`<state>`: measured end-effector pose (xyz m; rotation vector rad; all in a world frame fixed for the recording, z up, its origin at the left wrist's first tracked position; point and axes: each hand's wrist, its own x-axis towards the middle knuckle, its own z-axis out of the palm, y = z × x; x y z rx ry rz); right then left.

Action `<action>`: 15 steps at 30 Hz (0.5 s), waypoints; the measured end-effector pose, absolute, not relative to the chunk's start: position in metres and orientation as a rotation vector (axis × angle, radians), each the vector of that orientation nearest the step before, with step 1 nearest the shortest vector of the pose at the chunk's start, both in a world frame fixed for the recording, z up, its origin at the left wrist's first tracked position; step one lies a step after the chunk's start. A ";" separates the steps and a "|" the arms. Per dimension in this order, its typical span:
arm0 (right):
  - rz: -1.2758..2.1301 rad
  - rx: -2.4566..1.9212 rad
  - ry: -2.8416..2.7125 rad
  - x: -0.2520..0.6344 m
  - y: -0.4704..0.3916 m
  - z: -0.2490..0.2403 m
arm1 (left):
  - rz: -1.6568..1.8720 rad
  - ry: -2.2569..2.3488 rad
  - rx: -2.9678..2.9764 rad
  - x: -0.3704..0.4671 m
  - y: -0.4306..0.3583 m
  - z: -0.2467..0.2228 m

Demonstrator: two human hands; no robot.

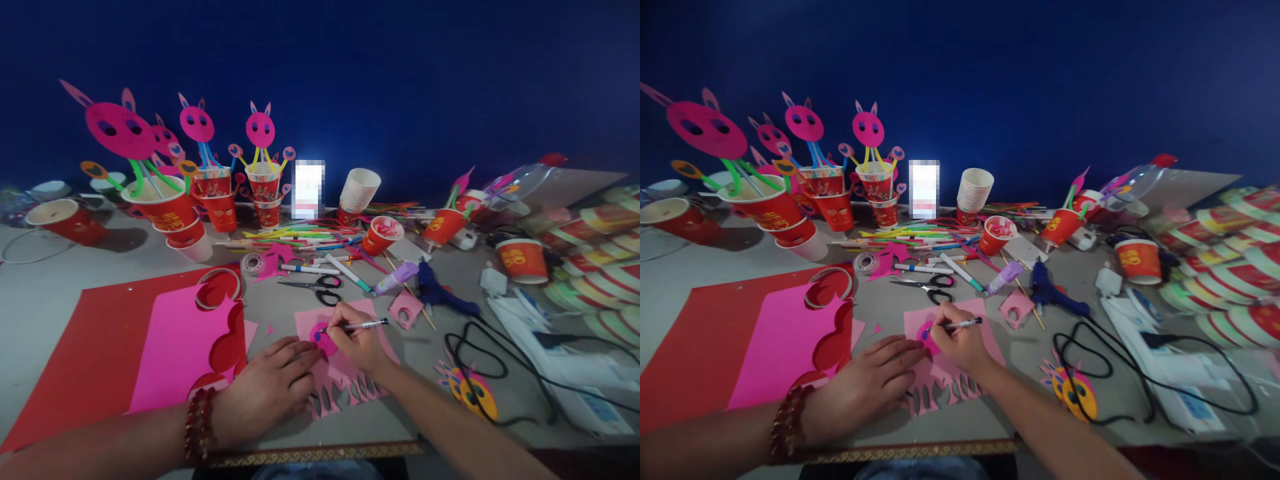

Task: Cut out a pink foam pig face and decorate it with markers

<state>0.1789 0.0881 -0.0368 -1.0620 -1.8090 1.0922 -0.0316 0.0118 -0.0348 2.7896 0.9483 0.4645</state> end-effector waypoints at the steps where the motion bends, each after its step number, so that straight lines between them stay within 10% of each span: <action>1: 1.092 -1.066 -1.811 0.179 0.088 -0.037 | 0.471 0.948 2.789 -0.032 0.012 -0.035; 15: 1.066 -1.085 -1.822 0.178 0.089 -0.036 | 0.462 0.951 2.788 -0.031 0.012 -0.035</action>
